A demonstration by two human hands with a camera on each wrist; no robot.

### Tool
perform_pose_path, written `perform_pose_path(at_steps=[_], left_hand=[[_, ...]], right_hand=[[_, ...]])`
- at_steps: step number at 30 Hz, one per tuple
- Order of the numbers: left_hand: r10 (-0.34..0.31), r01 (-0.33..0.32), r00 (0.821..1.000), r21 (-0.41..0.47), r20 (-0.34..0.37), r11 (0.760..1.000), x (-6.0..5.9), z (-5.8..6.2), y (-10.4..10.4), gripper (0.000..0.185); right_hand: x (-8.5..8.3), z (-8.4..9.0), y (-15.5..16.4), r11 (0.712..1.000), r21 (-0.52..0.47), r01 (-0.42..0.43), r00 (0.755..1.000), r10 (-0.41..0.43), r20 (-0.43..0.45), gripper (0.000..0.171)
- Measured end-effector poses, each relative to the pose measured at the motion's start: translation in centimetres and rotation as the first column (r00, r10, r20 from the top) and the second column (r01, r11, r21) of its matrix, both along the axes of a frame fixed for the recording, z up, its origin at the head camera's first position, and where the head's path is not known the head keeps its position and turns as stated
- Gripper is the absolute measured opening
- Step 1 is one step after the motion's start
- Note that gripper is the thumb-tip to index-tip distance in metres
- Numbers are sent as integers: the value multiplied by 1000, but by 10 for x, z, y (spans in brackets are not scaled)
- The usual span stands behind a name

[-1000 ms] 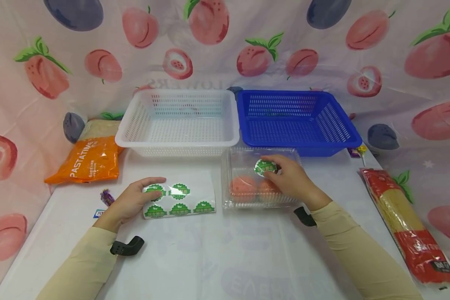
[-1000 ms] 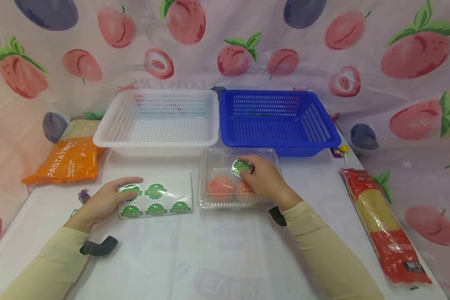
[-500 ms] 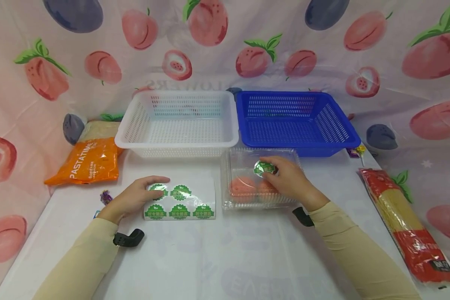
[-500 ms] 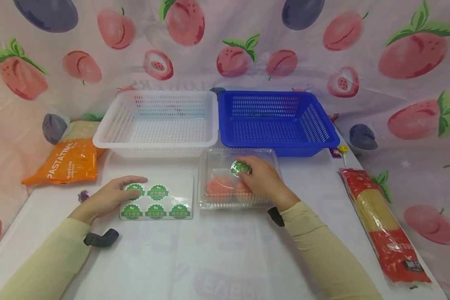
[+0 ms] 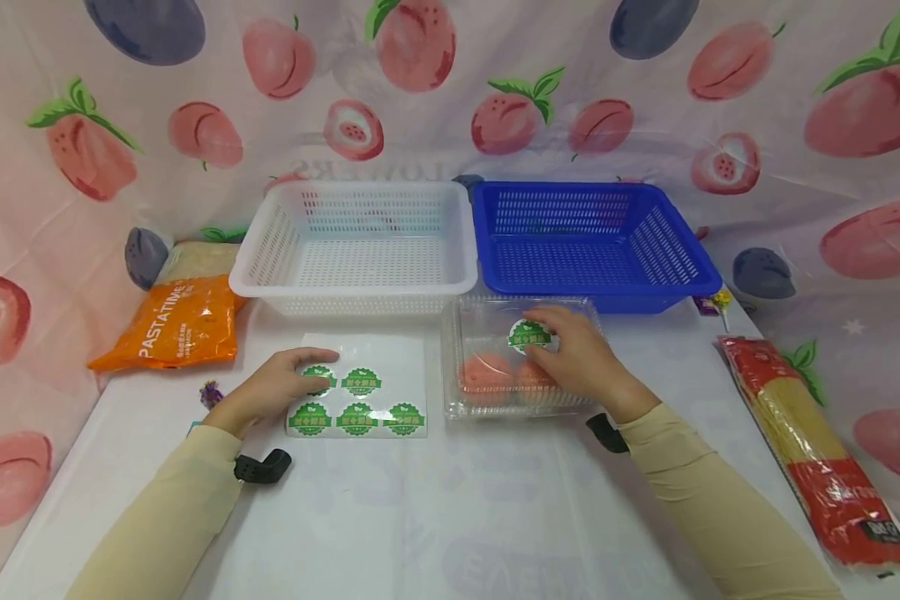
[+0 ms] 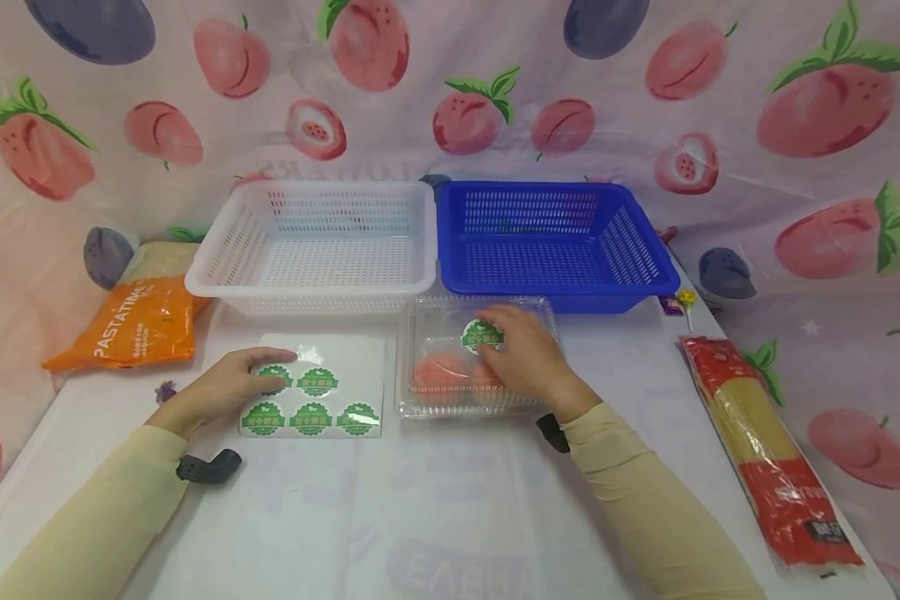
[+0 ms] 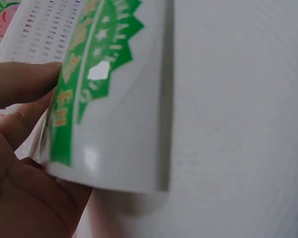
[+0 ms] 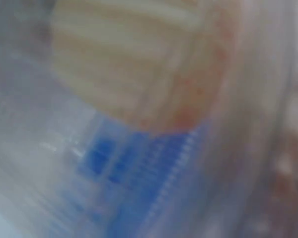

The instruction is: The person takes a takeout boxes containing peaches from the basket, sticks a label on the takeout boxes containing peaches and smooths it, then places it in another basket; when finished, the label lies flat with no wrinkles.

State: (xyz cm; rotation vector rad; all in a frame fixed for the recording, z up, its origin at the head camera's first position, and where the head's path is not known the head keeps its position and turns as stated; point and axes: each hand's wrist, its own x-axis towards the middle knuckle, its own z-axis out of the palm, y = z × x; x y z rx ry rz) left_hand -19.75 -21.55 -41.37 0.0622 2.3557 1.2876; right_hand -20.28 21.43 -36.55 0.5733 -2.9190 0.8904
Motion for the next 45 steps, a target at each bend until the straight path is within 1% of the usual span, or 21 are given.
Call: perform_pose_path(at_steps=[3, 7, 9, 12, 14, 15, 19, 21, 24, 27, 30, 32, 35, 38, 42, 45], left_hand=[[11, -11, 1000, -45, 11, 999, 1, 0, 1, 51], [7, -6, 1000, -106, 4, 994, 1, 0, 3, 51], [-15, 9, 999, -141, -36, 990, 1, -1, 4, 52], [-49, 23, 990, -191, -132, 981, 0, -2, 6, 54], [-56, 11, 981, -231, -186, 973, 0, -2, 8, 57], [-49, -2, 978, -245, -202, 970, 0, -1, 9, 58], [-9, -58, 974, -288, -224, 956, 2, 5, 14, 63], [-4, -69, 970, -290, -243, 955, 4, 9, 19, 62], [-3, -69, 961, -251, -278, 965, 10, 16, 28, 60], [-10, -51, 951, -186, -310, 981, 16, 20, 39, 58], [-19, -14, 948, -100, -319, 995, 21, 21, 52, 58], [-22, 12, 951, -32, -310, 999, 24, 22, 63, 58], [-24, 43, 962, 61, -274, 997, 28, 24, 83, 60], [-38, 70, 970, 124, -242, 990, 30, 28, 102, 61], [-68, 115, 970, 195, -234, 974, 28, 31, 124, 62], [-88, 138, 971, 221, -223, 965, 25, 29, 138, 63]], right_hand=[[1, -2, 0, 1000, -16, 0, 998, -1, -59, 47], [4, -3, 0, 999, -48, 12, 993, -18, -115, 46], [5, -4, -1, 998, -55, 7, 989, -15, -150, 41], [6, -4, -2, 999, -47, -15, 983, 6, -181, 31], [6, -4, -2, 999, -35, -34, 986, 28, -166, 25], [6, -4, -2, 999, -34, -37, 989, 32, -143, 25], [3, -2, -1, 998, -45, -32, 999, 31, -32, 28], [2, -2, -1, 999, -48, -19, 1000, 19, 6, 29], [1, -2, 0, 999, -49, -9, 999, 10, 37, 30], [1, -2, 0, 999, -48, -12, 999, 14, 51, 30], [1, -2, 0, 998, -62, -10, 998, 14, 68, 29], [2, -2, 1, 997, -74, -2, 997, 8, 80, 28], [2, -2, 2, 997, -78, 9, 995, -2, 97, 29], [2, -2, 2, 997, -70, 12, 995, -4, 101, 30], [1, -2, 2, 998, -64, 12, 995, -5, 95, 32], [1, -1, 1, 998, -63, 4, 996, 2, 88, 32]])
